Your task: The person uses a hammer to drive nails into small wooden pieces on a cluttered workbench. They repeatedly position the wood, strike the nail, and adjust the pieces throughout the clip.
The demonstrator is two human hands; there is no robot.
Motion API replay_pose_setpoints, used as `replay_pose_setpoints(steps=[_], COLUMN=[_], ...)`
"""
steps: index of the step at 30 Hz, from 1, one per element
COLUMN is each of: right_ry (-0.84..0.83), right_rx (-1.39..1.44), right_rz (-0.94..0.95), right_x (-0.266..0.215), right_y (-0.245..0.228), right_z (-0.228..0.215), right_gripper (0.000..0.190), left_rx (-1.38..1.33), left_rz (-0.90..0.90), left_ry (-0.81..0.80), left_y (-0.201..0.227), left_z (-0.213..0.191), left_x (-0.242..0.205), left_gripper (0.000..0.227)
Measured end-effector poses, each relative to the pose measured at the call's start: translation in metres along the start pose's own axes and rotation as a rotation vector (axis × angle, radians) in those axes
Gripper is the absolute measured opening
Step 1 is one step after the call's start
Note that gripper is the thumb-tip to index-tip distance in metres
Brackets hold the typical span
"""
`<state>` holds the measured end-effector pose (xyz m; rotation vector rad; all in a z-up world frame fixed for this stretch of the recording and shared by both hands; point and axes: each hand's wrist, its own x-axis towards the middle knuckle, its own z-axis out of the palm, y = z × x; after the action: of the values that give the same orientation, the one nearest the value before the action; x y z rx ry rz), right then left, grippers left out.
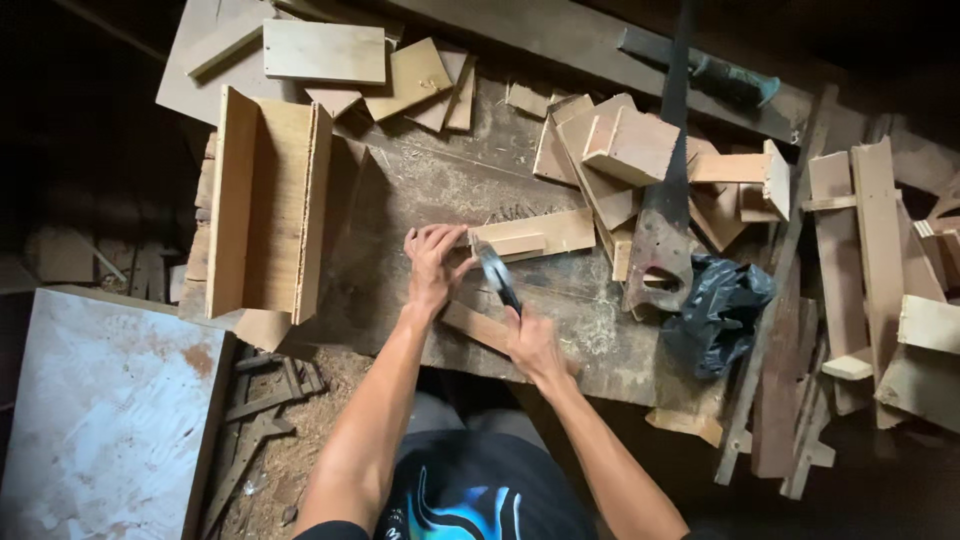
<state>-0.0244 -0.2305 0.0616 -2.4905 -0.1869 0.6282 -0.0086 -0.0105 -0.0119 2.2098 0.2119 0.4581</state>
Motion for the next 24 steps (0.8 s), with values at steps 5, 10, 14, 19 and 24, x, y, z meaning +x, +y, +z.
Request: replay_pose_setpoints(steps=[5, 10, 14, 19, 24], right_ry=[0.122, 0.111, 0.149, 0.041, 0.072], right_rx=[0.146, 0.024, 0.042, 0.086, -0.027], right_rz=[-0.187, -0.163, -0.190, -0.060, -0.182], right_x=[0.008, -0.006, -0.003, 0.004, 0.000], right_y=[0.004, 0.013, 0.002, 0.003, 0.010], right_z=[0.004, 0.003, 0.006, -0.003, -0.002], right_gripper=[0.037, 0.037, 0.033, 0.038, 0.043], left_rx=[-0.003, 0.003, 0.036, 0.024, 0.034], left_rz=[0.013, 0.008, 0.010, -0.020, 0.029], left_ry=[0.005, -0.021, -0.004, 0.009, 0.005], left_y=[-0.003, 0.009, 0.003, 0.004, 0.005], left_z=[-0.002, 0.002, -0.009, -0.004, -0.001], left_x=[0.009, 0.000, 0.005, 0.010, 0.004], left_gripper=[0.062, 0.063, 0.059, 0.056, 0.058])
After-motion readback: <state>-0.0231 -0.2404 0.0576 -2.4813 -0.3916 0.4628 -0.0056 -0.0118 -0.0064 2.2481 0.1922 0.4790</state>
